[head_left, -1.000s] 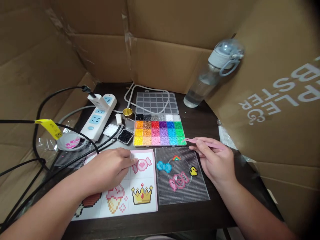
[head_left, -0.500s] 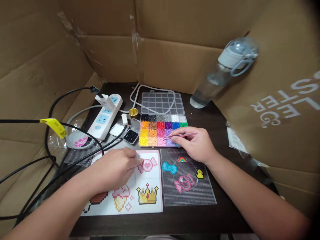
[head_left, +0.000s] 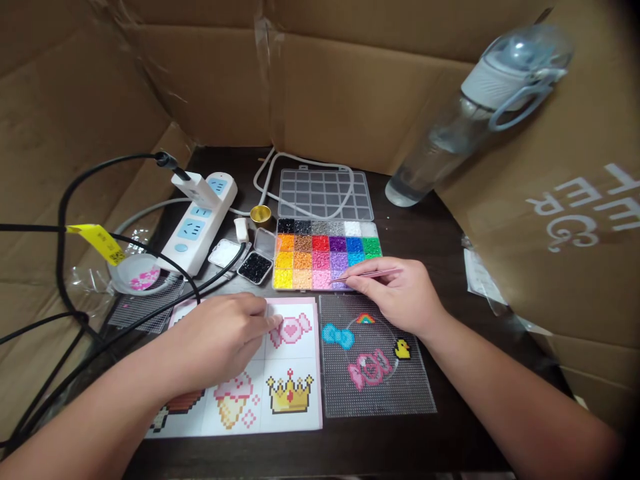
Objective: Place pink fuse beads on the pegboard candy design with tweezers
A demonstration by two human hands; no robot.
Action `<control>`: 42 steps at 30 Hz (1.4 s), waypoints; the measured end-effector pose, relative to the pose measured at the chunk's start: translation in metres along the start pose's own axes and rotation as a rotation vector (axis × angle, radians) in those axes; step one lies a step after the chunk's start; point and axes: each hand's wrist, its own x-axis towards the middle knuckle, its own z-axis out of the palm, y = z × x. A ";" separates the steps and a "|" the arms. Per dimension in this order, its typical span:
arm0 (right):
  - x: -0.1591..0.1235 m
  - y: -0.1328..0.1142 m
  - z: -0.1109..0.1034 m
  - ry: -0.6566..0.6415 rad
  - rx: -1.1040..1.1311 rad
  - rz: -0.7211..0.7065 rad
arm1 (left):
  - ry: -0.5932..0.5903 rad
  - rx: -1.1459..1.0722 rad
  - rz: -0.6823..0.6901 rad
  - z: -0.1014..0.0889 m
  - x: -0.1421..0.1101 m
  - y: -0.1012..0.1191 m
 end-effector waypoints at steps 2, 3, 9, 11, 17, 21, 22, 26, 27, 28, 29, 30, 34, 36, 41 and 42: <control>0.000 0.000 0.000 -0.004 -0.003 0.003 | 0.002 0.004 0.004 0.000 0.000 0.000; 0.000 0.001 -0.001 -0.007 -0.003 0.007 | 0.000 0.008 0.002 0.000 0.000 0.000; 0.000 0.000 -0.001 -0.018 -0.012 0.019 | -0.021 -0.001 -0.015 0.001 -0.001 -0.001; 0.000 0.000 0.000 -0.019 -0.011 0.019 | -0.036 -0.005 -0.026 0.001 -0.001 0.000; 0.000 0.000 0.001 -0.016 -0.012 0.015 | -0.048 -0.007 -0.033 0.000 0.000 0.001; 0.000 0.000 0.001 -0.020 -0.023 0.008 | -0.022 0.002 -0.015 0.000 0.000 0.000; 0.000 0.000 0.001 -0.022 -0.027 0.007 | -0.015 0.004 -0.012 0.000 -0.001 0.000; 0.000 0.000 0.001 -0.026 -0.031 0.000 | -0.010 0.003 -0.012 0.000 0.000 0.000; 0.000 0.000 0.001 -0.026 -0.029 -0.001 | -0.014 0.005 -0.013 0.000 0.000 0.000; 0.000 0.000 0.001 -0.025 -0.026 -0.003 | -0.019 0.007 -0.012 0.000 0.000 0.000; 0.000 0.000 0.002 -0.025 -0.022 -0.006 | -0.024 0.009 -0.011 0.000 0.000 0.000; 0.000 0.000 0.002 -0.022 -0.017 -0.007 | -0.027 0.010 -0.009 -0.001 0.000 0.000; 0.000 -0.001 0.001 -0.002 -0.007 -0.001 | -0.021 0.007 -0.003 -0.001 0.000 0.001; 0.000 -0.001 0.000 0.003 -0.007 0.006 | -0.018 0.009 -0.007 0.000 0.000 0.001; 0.000 0.000 -0.001 -0.002 -0.008 0.016 | -0.039 -0.002 -0.021 0.000 -0.002 0.000; 0.000 0.000 -0.001 -0.003 -0.007 0.015 | -0.047 -0.009 -0.024 0.000 -0.002 0.000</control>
